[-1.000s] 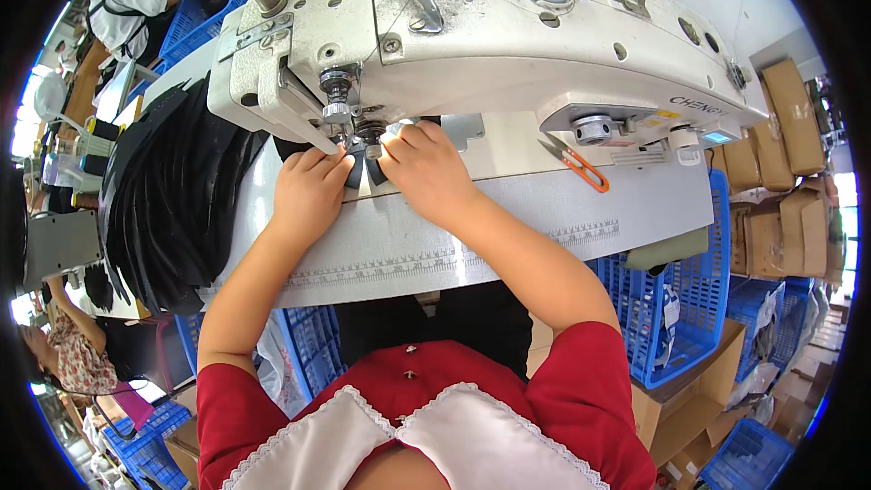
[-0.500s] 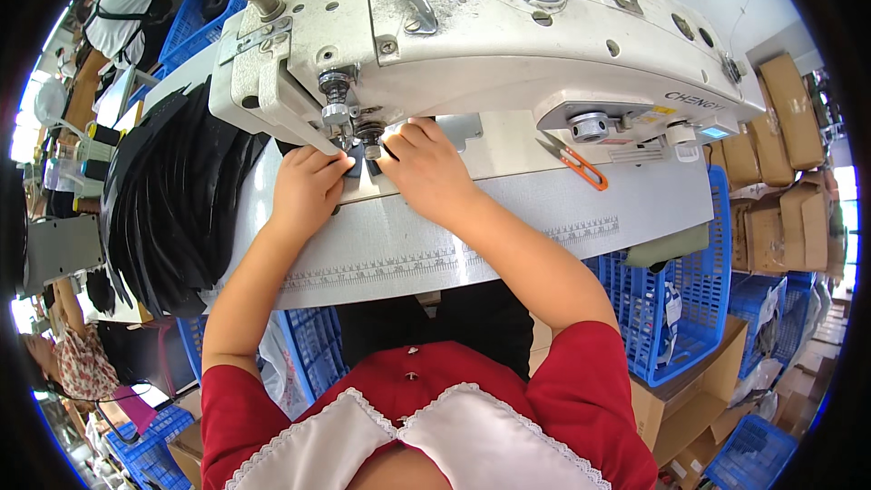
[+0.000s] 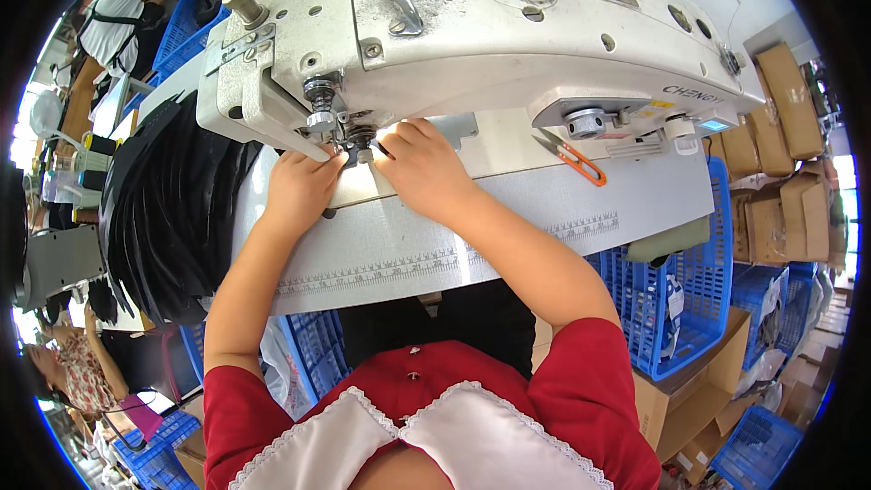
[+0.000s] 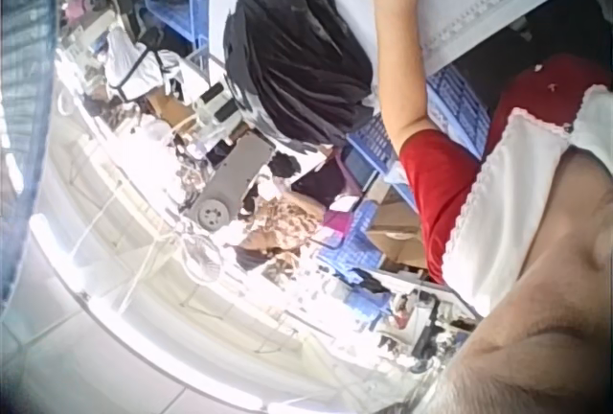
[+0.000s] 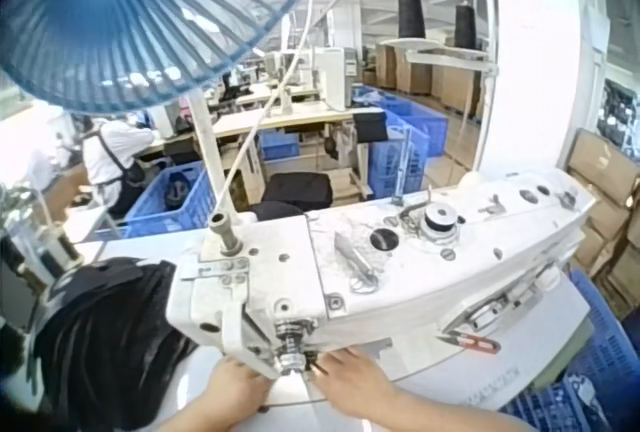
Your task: The person sews pieces of fabric using a sewing machine and places the stitched pieces into a basket.
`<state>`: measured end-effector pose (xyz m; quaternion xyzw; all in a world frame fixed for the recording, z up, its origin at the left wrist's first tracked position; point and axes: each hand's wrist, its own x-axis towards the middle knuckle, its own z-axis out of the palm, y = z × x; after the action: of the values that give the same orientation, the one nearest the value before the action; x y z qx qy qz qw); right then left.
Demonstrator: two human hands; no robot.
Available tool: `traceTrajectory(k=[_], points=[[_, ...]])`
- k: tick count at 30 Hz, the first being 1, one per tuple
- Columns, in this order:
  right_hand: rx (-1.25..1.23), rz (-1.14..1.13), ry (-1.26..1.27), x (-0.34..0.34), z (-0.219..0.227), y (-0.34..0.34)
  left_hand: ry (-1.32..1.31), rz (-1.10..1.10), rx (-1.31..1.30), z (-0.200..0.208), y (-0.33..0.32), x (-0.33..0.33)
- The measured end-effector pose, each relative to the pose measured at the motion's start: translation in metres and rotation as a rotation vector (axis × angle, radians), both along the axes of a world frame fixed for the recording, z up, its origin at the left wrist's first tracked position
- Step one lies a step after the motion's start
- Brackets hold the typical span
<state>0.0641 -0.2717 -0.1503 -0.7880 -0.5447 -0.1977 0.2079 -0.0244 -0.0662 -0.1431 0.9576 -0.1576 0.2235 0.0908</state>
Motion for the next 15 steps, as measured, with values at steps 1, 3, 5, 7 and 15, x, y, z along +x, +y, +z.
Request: traceTrajectory(k=[1, 3, 5, 7, 15], points=[[0.002, 0.0, 0.001, 0.0, 0.0, 0.001, -0.005, -0.002, 0.008, 0.0, 0.002, 0.001], [0.024, 0.003, 0.007, 0.001, 0.0, 0.002, -0.009, -0.004, 0.018, -0.001, 0.006, 0.003], [0.022, 0.005, 0.018, 0.002, -0.002, 0.002, -0.081, -0.03, 0.028, -0.005, 0.01, 0.005], [0.021, 0.008, 0.03, 0.003, -0.002, 0.001, -0.082, -0.029, 0.047, -0.005, 0.012, 0.005], [0.039, 0.007, 0.039, 0.004, -0.004, 0.002, -0.061, -0.048, 0.105, -0.001, 0.012, 0.009]])
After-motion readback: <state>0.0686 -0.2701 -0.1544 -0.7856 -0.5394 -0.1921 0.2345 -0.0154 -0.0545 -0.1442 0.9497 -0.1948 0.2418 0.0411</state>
